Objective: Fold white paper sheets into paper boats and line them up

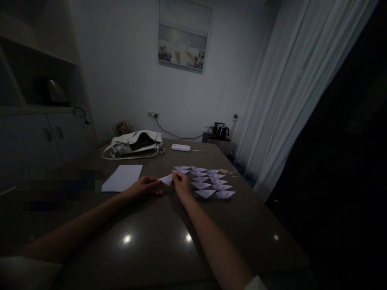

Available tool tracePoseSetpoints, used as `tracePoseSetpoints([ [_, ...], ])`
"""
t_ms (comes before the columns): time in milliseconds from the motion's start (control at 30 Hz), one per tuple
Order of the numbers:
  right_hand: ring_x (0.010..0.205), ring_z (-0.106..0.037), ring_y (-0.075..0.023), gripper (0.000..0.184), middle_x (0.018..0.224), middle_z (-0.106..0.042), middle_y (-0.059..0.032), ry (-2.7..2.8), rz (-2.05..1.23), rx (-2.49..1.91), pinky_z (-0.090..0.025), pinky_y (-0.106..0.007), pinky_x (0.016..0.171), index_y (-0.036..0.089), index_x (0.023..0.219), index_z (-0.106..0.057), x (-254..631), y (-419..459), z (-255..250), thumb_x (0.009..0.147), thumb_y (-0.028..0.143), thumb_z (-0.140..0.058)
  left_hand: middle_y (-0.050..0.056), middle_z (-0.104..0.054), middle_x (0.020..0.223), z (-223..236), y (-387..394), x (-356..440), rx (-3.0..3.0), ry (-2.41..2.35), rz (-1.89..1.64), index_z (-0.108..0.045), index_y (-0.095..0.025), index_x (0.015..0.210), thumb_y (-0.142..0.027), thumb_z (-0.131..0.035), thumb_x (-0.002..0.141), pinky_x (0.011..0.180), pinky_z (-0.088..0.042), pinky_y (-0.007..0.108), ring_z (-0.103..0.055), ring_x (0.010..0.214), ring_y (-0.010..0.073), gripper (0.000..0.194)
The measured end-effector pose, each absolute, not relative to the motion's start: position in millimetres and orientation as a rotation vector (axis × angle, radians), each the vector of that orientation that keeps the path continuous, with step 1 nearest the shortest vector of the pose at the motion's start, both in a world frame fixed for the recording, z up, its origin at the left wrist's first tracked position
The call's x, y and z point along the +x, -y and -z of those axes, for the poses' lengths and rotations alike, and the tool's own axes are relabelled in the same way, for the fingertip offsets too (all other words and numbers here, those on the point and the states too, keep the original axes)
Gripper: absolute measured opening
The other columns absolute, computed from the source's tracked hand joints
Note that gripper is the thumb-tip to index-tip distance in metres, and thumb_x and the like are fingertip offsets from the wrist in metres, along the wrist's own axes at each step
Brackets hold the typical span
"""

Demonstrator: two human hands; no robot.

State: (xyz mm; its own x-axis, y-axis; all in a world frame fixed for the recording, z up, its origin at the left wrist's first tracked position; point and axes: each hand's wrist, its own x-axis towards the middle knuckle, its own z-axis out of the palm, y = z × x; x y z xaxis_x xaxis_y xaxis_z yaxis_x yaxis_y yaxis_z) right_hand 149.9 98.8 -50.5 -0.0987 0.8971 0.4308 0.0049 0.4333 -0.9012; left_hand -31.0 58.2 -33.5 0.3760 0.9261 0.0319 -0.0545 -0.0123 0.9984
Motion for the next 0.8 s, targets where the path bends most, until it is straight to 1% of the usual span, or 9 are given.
tracePoseSetpoints([
  [100,0.055,-0.053,-0.0152,0.027,0.061,-0.060,-0.0021,1.456,-0.975,-0.838,-0.043,-0.026,0.054,0.015,0.075,-0.066,149.0,-98.5,51.4,0.074,0.040,-0.057,0.010,-0.072,0.092,29.6,-54.6,-30.0,1.369,-0.888,-1.017,-0.071,-0.010,0.088,-0.049,-0.074,0.064,0.072,-0.052,0.027,-0.067,0.074,0.0183,0.046],
  [233,0.057,-0.056,-0.0160,0.028,0.066,-0.063,-0.0037,1.431,-1.056,-0.833,-0.047,-0.028,0.056,0.015,0.074,-0.065,147.3,-97.9,52.9,0.071,0.043,-0.060,0.009,-0.073,0.082,26.3,-51.7,-29.5,1.379,-0.940,-1.057,-0.071,-0.008,0.086,-0.051,-0.073,0.064,0.069,-0.051,0.027,-0.067,0.071,0.0192,0.048],
  [333,0.060,-0.058,-0.0172,0.031,0.070,-0.065,-0.0054,1.416,-1.094,-0.832,-0.049,-0.030,0.058,0.016,0.075,-0.065,145.7,-98.0,54.7,0.070,0.046,-0.061,0.008,-0.072,0.078,26.6,-52.5,-30.0,1.348,-0.950,-1.083,-0.071,-0.008,0.083,-0.048,-0.073,0.063,0.069,-0.051,0.028,-0.067,0.071,0.0200,0.044],
  [433,0.061,-0.059,-0.0176,0.032,0.073,-0.066,-0.0064,1.407,-1.094,-0.835,-0.050,-0.031,0.060,0.016,0.078,-0.066,145.3,-98.5,56.0,0.070,0.047,-0.062,0.008,-0.073,0.081,28.0,-55.0,-30.4,1.318,-0.927,-1.080,-0.071,-0.009,0.083,-0.043,-0.073,0.064,0.071,-0.052,0.029,-0.067,0.072,0.0201,0.039],
  [533,0.061,-0.059,-0.0175,0.030,0.073,-0.066,-0.0061,1.422,-1.078,-0.841,-0.049,-0.030,0.059,0.016,0.077,-0.066,146.2,-97.9,54.9,0.071,0.045,-0.061,0.009,-0.073,0.082,29.3,-58.0,-30.6,1.266,-0.886,-1.052,-0.070,-0.009,0.085,-0.038,-0.071,0.067,0.072,-0.052,0.029,-0.067,0.071,0.0199,0.034],
  [700,0.059,-0.058,-0.0167,0.022,0.067,-0.065,-0.0046,1.503,-1.069,-0.833,-0.047,-0.029,0.057,0.017,0.074,-0.067,147.1,-92.6,49.4,0.073,0.038,-0.062,0.014,-0.073,0.080,31.0,-60.4,-32.5,1.227,-0.883,-0.975,-0.069,-0.007,0.084,-0.044,-0.066,0.075,0.071,-0.054,0.030,-0.069,0.070,0.0220,0.038],
  [800,0.059,-0.057,-0.0161,0.020,0.067,-0.065,-0.0045,1.558,-1.049,-0.818,-0.046,-0.028,0.057,0.017,0.074,-0.068,146.8,-89.8,46.9,0.074,0.036,-0.060,0.016,-0.073,0.087,31.1,-59.3,-35.3,1.284,-0.846,-0.884,-0.069,-0.006,0.089,-0.047,-0.066,0.077,0.070,-0.054,0.028,-0.069,0.072,0.0214,0.042],
])
